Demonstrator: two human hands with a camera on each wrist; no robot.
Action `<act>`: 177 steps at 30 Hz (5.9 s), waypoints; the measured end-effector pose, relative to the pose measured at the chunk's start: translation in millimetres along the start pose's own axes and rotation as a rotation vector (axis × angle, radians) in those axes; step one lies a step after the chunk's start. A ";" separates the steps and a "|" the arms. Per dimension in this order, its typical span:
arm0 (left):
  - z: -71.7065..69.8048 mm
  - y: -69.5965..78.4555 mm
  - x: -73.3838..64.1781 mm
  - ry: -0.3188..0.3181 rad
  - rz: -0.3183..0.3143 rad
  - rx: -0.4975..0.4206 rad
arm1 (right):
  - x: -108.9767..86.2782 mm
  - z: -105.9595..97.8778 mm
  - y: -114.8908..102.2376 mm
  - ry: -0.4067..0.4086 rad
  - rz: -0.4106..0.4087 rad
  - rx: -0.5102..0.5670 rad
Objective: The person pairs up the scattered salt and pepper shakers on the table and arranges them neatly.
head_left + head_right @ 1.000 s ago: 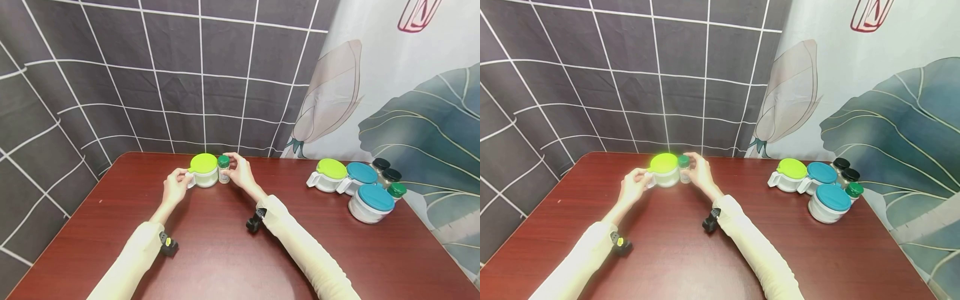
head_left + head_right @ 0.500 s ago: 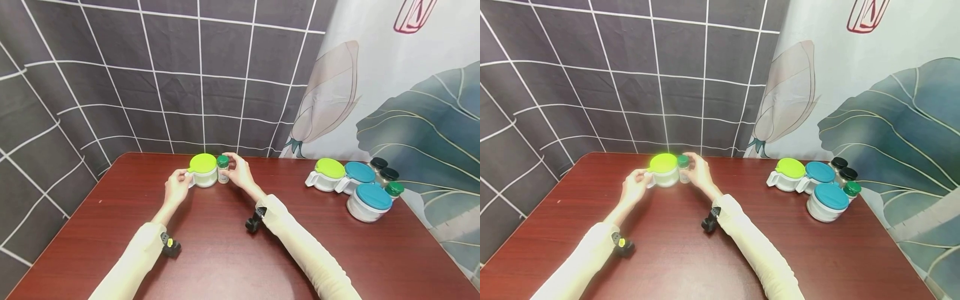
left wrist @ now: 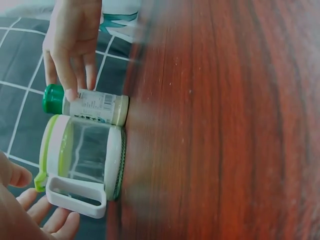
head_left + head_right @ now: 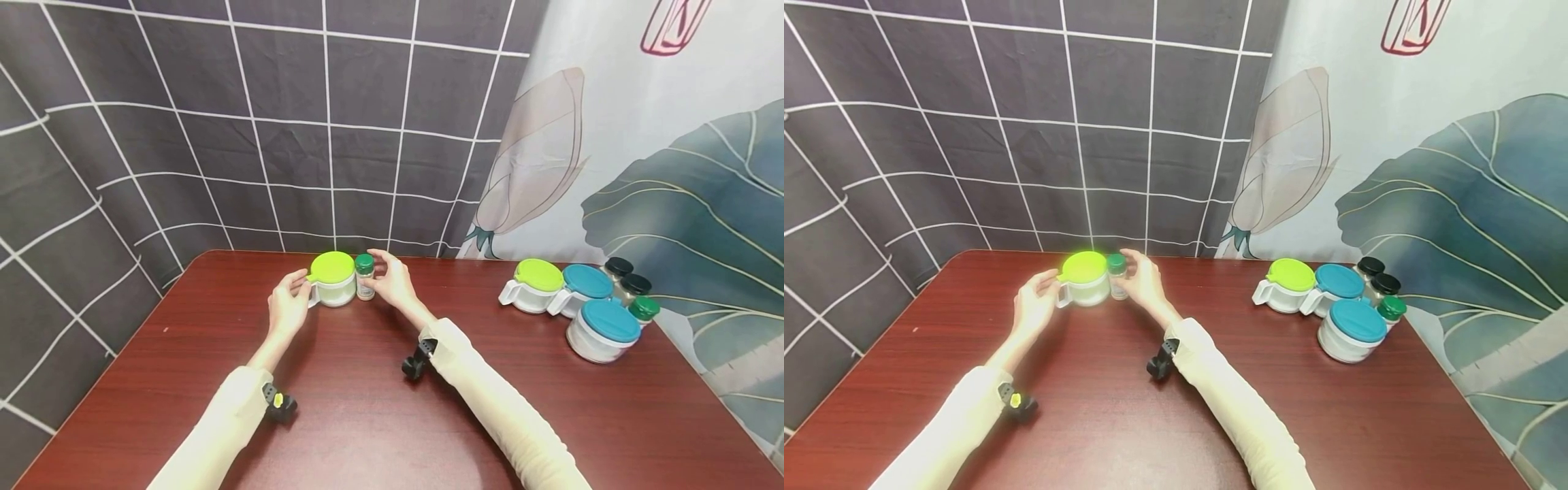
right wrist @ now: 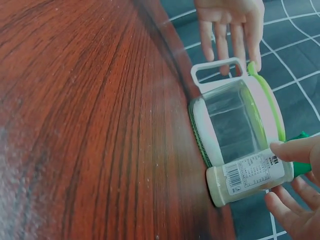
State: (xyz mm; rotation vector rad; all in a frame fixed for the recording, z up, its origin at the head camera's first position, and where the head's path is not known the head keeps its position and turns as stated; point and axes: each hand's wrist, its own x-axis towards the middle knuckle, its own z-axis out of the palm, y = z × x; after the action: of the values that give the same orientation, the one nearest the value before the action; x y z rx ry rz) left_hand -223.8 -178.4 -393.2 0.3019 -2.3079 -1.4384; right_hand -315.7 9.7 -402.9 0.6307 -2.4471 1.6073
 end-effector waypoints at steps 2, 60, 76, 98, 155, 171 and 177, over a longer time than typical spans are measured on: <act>-0.6 0.8 -1.2 0.007 0.008 -0.012 | -1.0 -0.9 -1.1 -0.001 -0.001 0.001; 39.3 38.3 -35.8 0.025 0.136 -0.262 | -33.7 -57.0 -12.0 0.054 -0.137 -0.096; 56.3 46.0 -43.1 -0.062 0.150 -0.335 | -42.6 -76.6 -15.2 0.068 -0.168 -0.098; 78.3 56.0 -55.4 -0.120 0.122 -0.349 | -56.1 -103.2 -14.8 0.098 -0.190 -0.123; 147.7 91.5 -85.6 -0.355 0.154 -0.321 | -89.8 -211.4 -4.8 0.205 -0.112 -0.264; 168.8 101.0 -90.7 -0.451 0.180 -0.336 | -99.4 -245.3 1.4 0.247 -0.083 -0.351; 175.1 105.4 -93.3 -0.499 0.153 -0.319 | -101.9 -256.8 6.8 0.251 -0.072 -0.387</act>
State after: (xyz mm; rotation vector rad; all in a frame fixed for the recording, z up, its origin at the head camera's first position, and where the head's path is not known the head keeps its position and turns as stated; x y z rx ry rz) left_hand -214.9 46.1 -387.6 -0.3573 -2.3355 -1.9317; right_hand -253.8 270.8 -336.8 0.4203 -2.4152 1.0656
